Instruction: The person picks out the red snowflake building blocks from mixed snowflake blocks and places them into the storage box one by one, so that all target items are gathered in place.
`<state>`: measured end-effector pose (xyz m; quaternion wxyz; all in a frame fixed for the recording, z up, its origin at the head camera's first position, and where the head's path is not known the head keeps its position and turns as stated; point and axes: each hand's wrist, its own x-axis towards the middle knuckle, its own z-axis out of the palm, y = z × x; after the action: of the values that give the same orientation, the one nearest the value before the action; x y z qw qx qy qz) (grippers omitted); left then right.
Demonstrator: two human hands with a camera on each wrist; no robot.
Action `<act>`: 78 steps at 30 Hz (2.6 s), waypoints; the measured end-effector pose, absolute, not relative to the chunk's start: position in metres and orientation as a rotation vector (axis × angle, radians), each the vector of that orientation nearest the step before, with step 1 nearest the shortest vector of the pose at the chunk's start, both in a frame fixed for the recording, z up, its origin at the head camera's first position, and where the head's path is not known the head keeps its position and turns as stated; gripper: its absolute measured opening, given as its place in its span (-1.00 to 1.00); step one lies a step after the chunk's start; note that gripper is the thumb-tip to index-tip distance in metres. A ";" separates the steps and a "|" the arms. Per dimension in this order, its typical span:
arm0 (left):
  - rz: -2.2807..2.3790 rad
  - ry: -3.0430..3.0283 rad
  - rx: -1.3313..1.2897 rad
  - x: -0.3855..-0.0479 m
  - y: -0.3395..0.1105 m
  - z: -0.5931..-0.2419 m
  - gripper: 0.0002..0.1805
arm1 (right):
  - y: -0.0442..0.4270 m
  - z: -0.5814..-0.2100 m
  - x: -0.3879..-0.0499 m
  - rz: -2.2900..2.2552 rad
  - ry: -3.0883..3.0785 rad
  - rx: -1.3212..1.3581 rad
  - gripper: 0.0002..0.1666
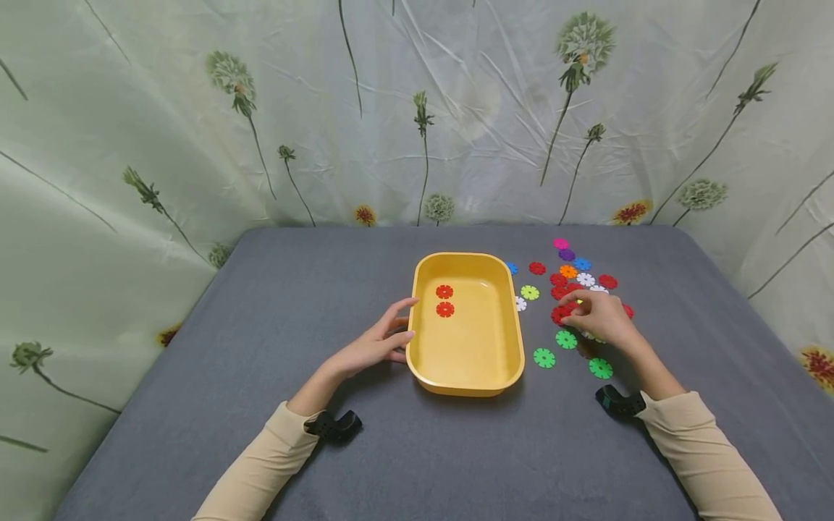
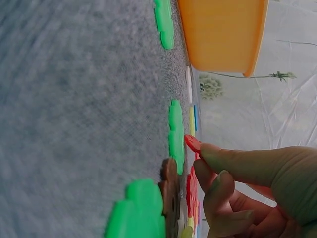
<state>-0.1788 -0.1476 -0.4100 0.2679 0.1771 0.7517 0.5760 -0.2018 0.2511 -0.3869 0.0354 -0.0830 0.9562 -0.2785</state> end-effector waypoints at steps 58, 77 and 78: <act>1.589 1.992 0.502 -0.180 -0.149 -0.413 -0.32 | 0.229 -0.367 -0.195 -1.047 3.137 -0.388 -0.72; 1.587 2.004 0.511 -0.181 -0.149 -0.415 -0.30 | 0.205 -0.352 -0.190 -1.158 3.161 -0.563 -0.77; 1.588 2.003 0.513 -0.181 -0.149 -0.416 -0.31 | 0.204 -0.351 -0.190 -1.163 3.163 -0.566 -0.78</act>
<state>-0.1814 -0.1490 -0.4155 0.2640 0.1897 0.7410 0.5876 -0.1899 0.2036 -0.3514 -0.1376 -0.1639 0.9168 -0.3371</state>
